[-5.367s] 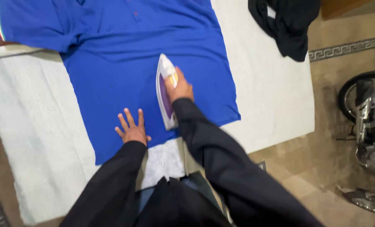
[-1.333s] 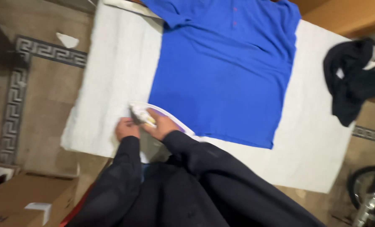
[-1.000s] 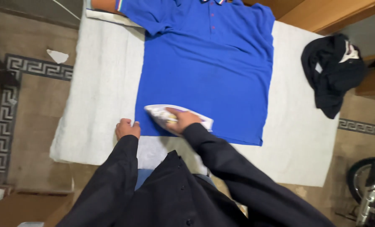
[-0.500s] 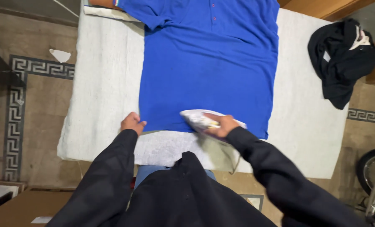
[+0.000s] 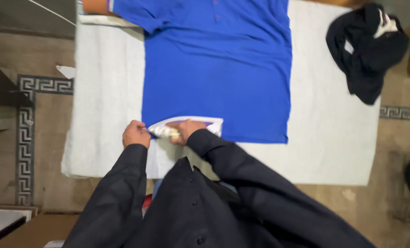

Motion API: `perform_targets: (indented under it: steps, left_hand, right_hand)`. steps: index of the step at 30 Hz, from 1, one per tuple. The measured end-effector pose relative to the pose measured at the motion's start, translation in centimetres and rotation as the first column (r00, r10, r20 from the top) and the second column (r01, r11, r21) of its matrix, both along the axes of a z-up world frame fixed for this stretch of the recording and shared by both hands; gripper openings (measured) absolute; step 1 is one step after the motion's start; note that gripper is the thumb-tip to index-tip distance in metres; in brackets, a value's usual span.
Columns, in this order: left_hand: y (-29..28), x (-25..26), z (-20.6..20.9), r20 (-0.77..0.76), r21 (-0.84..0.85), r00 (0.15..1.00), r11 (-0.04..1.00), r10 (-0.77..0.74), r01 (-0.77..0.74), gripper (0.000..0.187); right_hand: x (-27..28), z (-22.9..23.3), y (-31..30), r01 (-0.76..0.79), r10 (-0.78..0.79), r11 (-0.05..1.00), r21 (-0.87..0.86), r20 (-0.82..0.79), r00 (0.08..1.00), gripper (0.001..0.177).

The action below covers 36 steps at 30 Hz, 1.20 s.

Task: Ironing a blue polo shirt on a table.

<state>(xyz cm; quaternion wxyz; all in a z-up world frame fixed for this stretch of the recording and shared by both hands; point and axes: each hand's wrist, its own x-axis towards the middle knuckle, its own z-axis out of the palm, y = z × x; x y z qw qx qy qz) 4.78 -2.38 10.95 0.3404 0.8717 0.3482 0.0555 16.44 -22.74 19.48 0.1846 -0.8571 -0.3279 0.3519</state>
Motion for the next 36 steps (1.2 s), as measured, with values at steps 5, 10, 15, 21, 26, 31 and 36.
perform_targets:
  steps: [5,10,15,21,26,31,36]
  left_hand:
    - [-9.8,2.0,-1.4,-0.167,0.008,0.931,0.944,-0.325,0.331,0.027]
    - [-22.1,4.3,2.0,-0.238,-0.120,0.752,0.787,-0.614,0.605,0.044]
    - [-27.8,6.9,2.6,-0.277,-0.134,0.669,0.717,-0.690,0.684,0.048]
    - [-24.7,8.8,2.9,-0.411,-0.089,0.724,0.815,-0.554,0.572,0.048]
    - [-20.2,9.6,0.3,-0.400,0.003,0.806,0.879,-0.436,0.477,0.052]
    - [-21.8,11.0,2.7,-0.444,0.108,0.775,0.832,-0.450,0.544,0.051]
    - [-25.9,13.3,0.9,-0.310,0.003,0.732,0.769,-0.607,0.639,0.052]
  right_hand:
    - [3.3,-0.4,-16.0,0.167,-0.163,0.986,-0.011,0.166,0.973,0.069]
    - [4.3,4.5,-31.9,0.410,-0.395,0.893,-0.189,0.112,0.912,0.068]
    - [4.4,2.7,-40.2,0.546,-0.544,0.834,-0.083,0.042,0.838,0.066]
    - [3.2,-1.2,-31.1,0.384,-0.380,0.923,-0.034,0.092,0.920,0.071]
    - [3.4,-1.0,-21.5,0.289,-0.274,0.957,-0.034,0.229,0.934,0.072]
    - [6.7,-1.4,-23.4,0.292,-0.270,0.956,-0.039,0.281,0.921,0.068]
    - [17.1,-0.5,-29.9,0.701,-0.638,0.709,-0.076,0.354,0.684,0.075]
